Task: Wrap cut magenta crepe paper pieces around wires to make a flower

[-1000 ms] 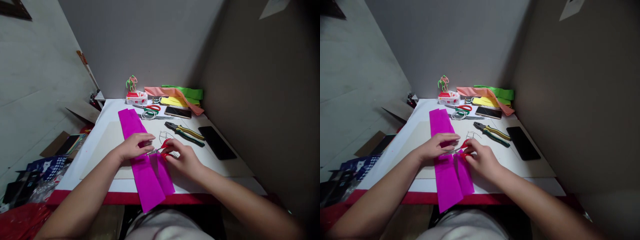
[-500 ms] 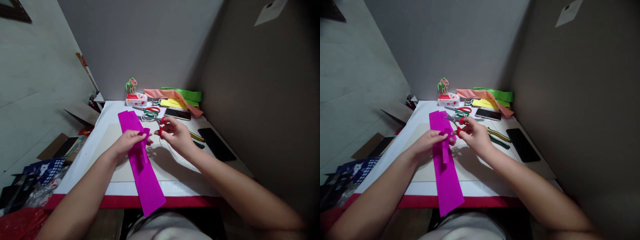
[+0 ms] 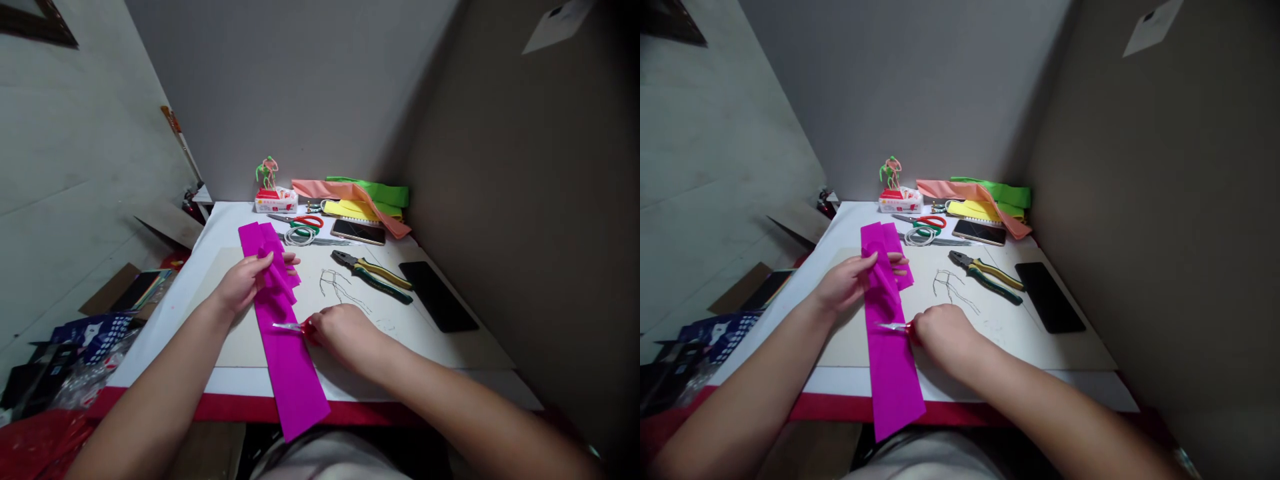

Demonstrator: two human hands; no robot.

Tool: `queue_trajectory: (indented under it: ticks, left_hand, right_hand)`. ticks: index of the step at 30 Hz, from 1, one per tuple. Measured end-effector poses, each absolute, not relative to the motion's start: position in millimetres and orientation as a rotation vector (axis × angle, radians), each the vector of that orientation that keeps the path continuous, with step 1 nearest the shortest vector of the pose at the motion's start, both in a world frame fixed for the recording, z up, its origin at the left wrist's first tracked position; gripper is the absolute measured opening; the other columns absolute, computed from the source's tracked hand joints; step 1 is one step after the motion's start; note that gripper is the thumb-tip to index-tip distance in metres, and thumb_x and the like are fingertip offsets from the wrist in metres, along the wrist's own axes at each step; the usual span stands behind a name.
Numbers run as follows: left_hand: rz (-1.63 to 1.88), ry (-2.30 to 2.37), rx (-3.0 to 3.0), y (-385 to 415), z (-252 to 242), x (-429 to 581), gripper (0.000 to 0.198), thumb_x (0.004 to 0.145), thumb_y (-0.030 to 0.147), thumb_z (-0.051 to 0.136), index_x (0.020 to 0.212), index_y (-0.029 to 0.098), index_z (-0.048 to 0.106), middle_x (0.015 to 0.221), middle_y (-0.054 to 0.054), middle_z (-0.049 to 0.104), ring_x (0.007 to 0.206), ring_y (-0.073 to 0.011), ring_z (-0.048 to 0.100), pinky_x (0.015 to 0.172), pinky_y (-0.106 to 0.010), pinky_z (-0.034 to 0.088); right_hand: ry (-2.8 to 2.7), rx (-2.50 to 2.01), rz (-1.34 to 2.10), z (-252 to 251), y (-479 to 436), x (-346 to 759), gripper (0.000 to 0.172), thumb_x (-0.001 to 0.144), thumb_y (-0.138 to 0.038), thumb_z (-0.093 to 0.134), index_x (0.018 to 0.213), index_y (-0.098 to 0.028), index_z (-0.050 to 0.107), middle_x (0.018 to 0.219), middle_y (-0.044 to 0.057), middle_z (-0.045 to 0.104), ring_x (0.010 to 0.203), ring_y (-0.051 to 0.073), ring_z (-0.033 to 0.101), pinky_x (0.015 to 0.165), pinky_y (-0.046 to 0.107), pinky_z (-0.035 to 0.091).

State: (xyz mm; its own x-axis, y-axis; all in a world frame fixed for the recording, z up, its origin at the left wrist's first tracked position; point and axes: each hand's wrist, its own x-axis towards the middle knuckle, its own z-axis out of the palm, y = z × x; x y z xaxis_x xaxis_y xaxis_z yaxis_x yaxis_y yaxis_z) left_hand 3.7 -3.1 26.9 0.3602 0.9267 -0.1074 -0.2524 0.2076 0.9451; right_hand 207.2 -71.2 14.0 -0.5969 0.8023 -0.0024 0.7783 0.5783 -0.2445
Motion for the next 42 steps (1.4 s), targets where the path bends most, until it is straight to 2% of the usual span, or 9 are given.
queue_trajectory:
  ticks: [5,8,11,14,18,20,27,34,42]
  left_hand:
    - [0.825,0.788,1.071,-5,27,4,0.048,0.094,0.040,0.049,0.127,0.007,0.059,0.119,-0.021,0.068,0.114,-0.0341,0.062,0.099,-0.050,0.045]
    - [0.781,0.750,1.113,-12,31,5,0.043,0.093,0.040,0.051,0.122,0.010,0.064,0.129,-0.019,0.062,0.116,-0.0335,0.060,0.097,-0.046,0.047]
    - [0.600,0.723,1.122,-25,32,11,0.043,0.091,0.039,0.054,0.120,0.010,0.066,0.118,-0.019,0.069,0.107,-0.0312,0.065,0.093,-0.042,0.049]
    - [0.486,0.731,1.108,-36,25,21,0.037,0.083,0.039,0.065,0.103,0.009,0.073,0.097,-0.018,0.075,0.090,-0.0301,0.070,0.086,-0.042,0.052]
    - [0.410,0.739,1.200,-41,18,33,0.033,0.083,0.042,0.065,0.086,0.010,0.073,0.085,-0.014,0.075,0.079,-0.0256,0.070,0.079,-0.038,0.052]
    - [0.433,0.791,1.311,-42,20,36,0.033,0.084,0.043,0.064,0.082,0.011,0.072,0.078,-0.011,0.073,0.073,-0.0220,0.068,0.072,-0.033,0.051]
    - [0.525,0.948,1.507,-38,23,33,0.034,0.082,0.045,0.065,0.077,0.012,0.071,0.059,0.000,0.059,0.053,-0.0114,0.049,0.052,-0.024,0.035]
    - [0.537,1.012,1.426,-38,21,36,0.027,0.082,0.040,0.067,0.085,0.014,0.073,0.074,-0.004,0.068,0.064,-0.0134,0.055,0.060,-0.025,0.039]
    - [0.610,1.097,1.388,-42,26,38,0.025,0.078,0.037,0.071,0.091,0.015,0.074,0.082,-0.007,0.072,0.070,-0.0168,0.061,0.064,-0.027,0.046]
  right_hand:
    - [-2.569,-1.276,0.442,13,-74,216,0.009,0.082,-0.014,0.062,0.074,-0.019,0.065,0.070,0.004,0.069,0.059,0.015,0.060,0.054,0.027,0.032]
    - [-2.180,-1.276,0.539,17,-71,221,0.021,0.090,-0.029,0.056,0.071,-0.018,0.059,0.065,0.001,0.061,0.059,0.013,0.054,0.057,0.026,0.035]
    - [-1.736,-1.152,0.803,24,-67,224,0.018,0.082,-0.034,0.066,0.089,-0.019,0.058,0.082,0.002,0.062,0.073,0.014,0.056,0.065,0.026,0.043]
    - [-1.489,-0.999,1.209,24,-65,220,0.048,0.072,-0.030,0.076,0.114,-0.021,0.056,0.108,0.006,0.061,0.089,0.016,0.058,0.072,0.028,0.048]
    - [-1.214,-0.916,1.522,13,-66,213,0.025,0.075,-0.037,0.073,0.088,-0.017,0.065,0.079,0.003,0.063,0.065,0.013,0.055,0.061,0.028,0.046]
    - [-1.126,-0.897,1.509,8,-65,212,0.023,0.075,-0.038,0.073,0.076,-0.017,0.065,0.071,0.001,0.061,0.062,0.012,0.052,0.060,0.028,0.044]
    - [-1.127,-0.960,1.437,3,-59,216,0.025,0.070,-0.038,0.077,0.069,-0.016,0.064,0.073,0.000,0.061,0.069,0.013,0.053,0.067,0.028,0.043]
    - [-1.178,-1.038,1.426,-2,-59,217,0.026,0.078,-0.040,0.069,0.072,-0.015,0.063,0.069,0.000,0.059,0.064,0.012,0.050,0.064,0.028,0.041]
    - [-1.558,-1.086,1.086,2,-60,219,0.019,0.086,-0.030,0.059,0.071,-0.018,0.062,0.080,0.004,0.064,0.076,0.017,0.057,0.076,0.032,0.046]
